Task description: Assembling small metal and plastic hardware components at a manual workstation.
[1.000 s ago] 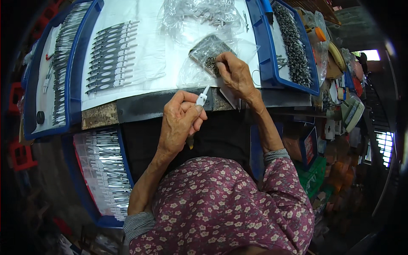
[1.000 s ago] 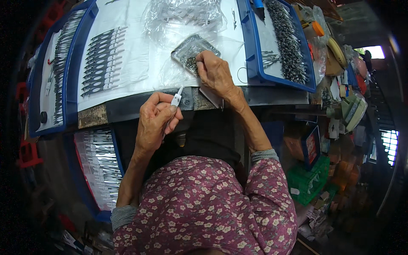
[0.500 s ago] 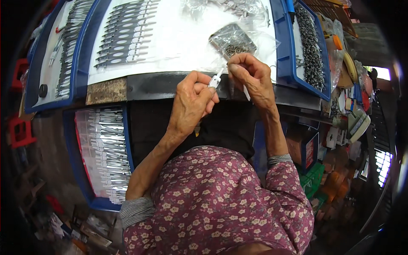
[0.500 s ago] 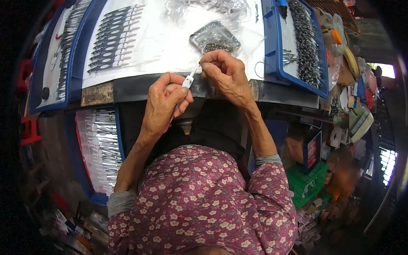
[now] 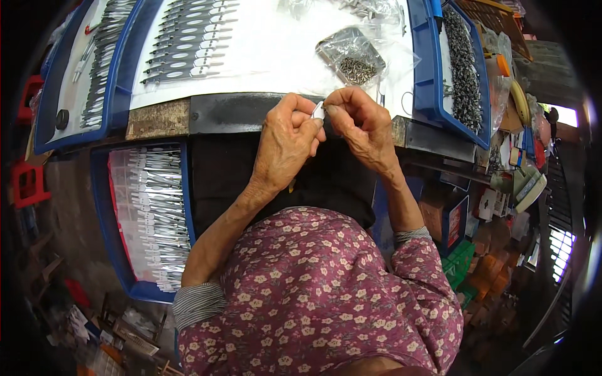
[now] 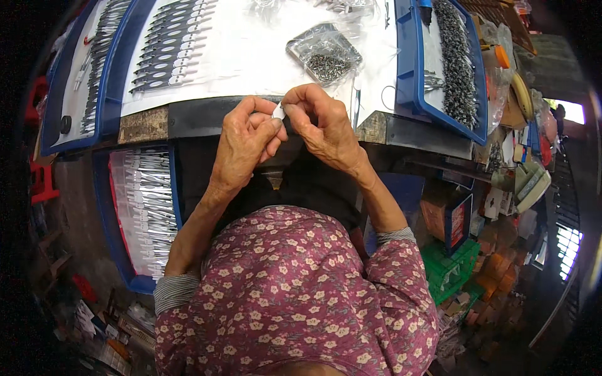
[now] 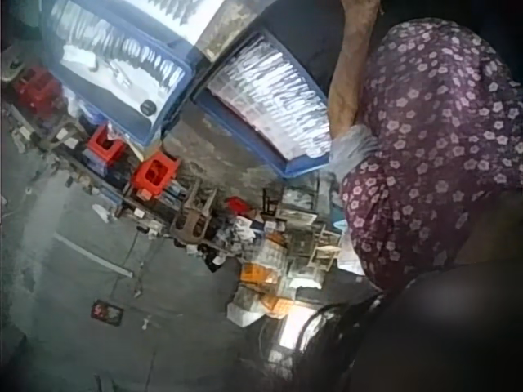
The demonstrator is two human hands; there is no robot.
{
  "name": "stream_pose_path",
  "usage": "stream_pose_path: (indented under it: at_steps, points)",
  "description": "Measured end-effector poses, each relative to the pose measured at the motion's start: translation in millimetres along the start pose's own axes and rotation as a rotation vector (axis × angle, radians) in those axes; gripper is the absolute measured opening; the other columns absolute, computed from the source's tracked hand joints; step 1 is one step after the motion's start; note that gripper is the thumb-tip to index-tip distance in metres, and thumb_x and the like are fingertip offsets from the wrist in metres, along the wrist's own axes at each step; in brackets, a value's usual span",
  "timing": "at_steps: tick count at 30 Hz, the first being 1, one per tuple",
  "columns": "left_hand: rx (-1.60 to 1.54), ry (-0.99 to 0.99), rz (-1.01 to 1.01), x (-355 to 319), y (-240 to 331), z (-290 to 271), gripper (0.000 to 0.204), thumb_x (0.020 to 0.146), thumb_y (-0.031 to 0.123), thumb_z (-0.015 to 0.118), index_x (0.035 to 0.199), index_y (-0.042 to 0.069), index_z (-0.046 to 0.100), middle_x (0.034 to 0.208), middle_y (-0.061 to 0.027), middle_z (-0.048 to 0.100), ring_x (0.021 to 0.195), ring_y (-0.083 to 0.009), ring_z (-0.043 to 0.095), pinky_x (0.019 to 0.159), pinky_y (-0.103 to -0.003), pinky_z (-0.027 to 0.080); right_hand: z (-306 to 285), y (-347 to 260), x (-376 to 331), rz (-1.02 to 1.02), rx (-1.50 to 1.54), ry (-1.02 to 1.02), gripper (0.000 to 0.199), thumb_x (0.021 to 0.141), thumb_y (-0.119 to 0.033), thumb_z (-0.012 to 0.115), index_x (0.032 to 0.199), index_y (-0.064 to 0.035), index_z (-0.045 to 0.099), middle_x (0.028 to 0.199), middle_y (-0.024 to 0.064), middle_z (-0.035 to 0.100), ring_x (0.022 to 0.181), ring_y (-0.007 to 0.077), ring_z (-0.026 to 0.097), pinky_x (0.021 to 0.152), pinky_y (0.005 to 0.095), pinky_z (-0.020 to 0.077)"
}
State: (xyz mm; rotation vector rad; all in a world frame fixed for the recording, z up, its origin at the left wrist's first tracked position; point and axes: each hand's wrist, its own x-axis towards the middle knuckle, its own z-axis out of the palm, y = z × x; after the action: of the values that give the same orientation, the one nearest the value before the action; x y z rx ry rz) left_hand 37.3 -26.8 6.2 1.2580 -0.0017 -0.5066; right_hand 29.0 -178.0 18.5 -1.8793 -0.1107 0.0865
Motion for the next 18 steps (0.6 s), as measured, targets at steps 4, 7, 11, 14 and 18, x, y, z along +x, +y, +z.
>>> stream_pose_path:
  at_steps: [4,7,11,14,18]
  points:
    - [0.057,0.015,0.034,0,-1,2,0.010,0.080,0.000,0.049,0.089,-0.005,0.045,0.060,-0.0058,0.055,0.047,-0.0070,0.046,0.042,-0.021,0.038,1,4,-2,-0.058,-0.042,0.020,0.009,0.086,-0.005,0.053,0.093,0.0009,0.054,0.069,-0.0013,0.053,0.058,0.0027,0.046,0.051,0.0173,0.0371]
    - [0.069,0.013,0.039,0,-3,2,0.011,0.080,-0.001,0.048,0.089,-0.005,0.045,0.060,-0.0057,0.055,0.047,-0.0067,0.047,0.043,-0.020,0.038,4,3,-4,-0.051,-0.080,0.041,0.009,0.087,-0.005,0.053,0.093,0.0011,0.053,0.070,-0.0012,0.054,0.059,0.0025,0.046,0.051,0.0170,0.0373]
    - [0.090,0.037,0.053,1,-7,4,0.010,0.079,-0.001,0.048,0.088,-0.005,0.046,0.060,-0.0069,0.056,0.048,-0.0083,0.049,0.044,-0.022,0.040,7,3,-5,-0.045,-0.080,0.064,0.009,0.086,-0.004,0.053,0.093,0.0012,0.053,0.071,-0.0003,0.056,0.060,0.0028,0.050,0.052,0.0170,0.0402]
    - [0.160,0.062,0.120,3,-13,4,0.010,0.079,-0.001,0.048,0.087,-0.005,0.046,0.060,-0.0087,0.056,0.050,-0.0109,0.051,0.047,-0.025,0.042,10,7,-6,-0.140,-0.156,0.102,0.010,0.085,-0.002,0.054,0.095,0.0016,0.052,0.072,0.0014,0.058,0.061,0.0041,0.054,0.053,0.0180,0.0428]
    - [0.232,0.076,0.128,2,-16,6,0.007,0.085,0.002,0.049,0.091,-0.001,0.047,0.065,-0.0022,0.053,0.052,-0.0042,0.045,0.045,-0.018,0.036,12,20,-8,-0.333,-0.382,0.162,0.013,0.084,0.001,0.055,0.096,0.0023,0.049,0.074,0.0040,0.060,0.062,0.0058,0.057,0.052,0.0196,0.0451]
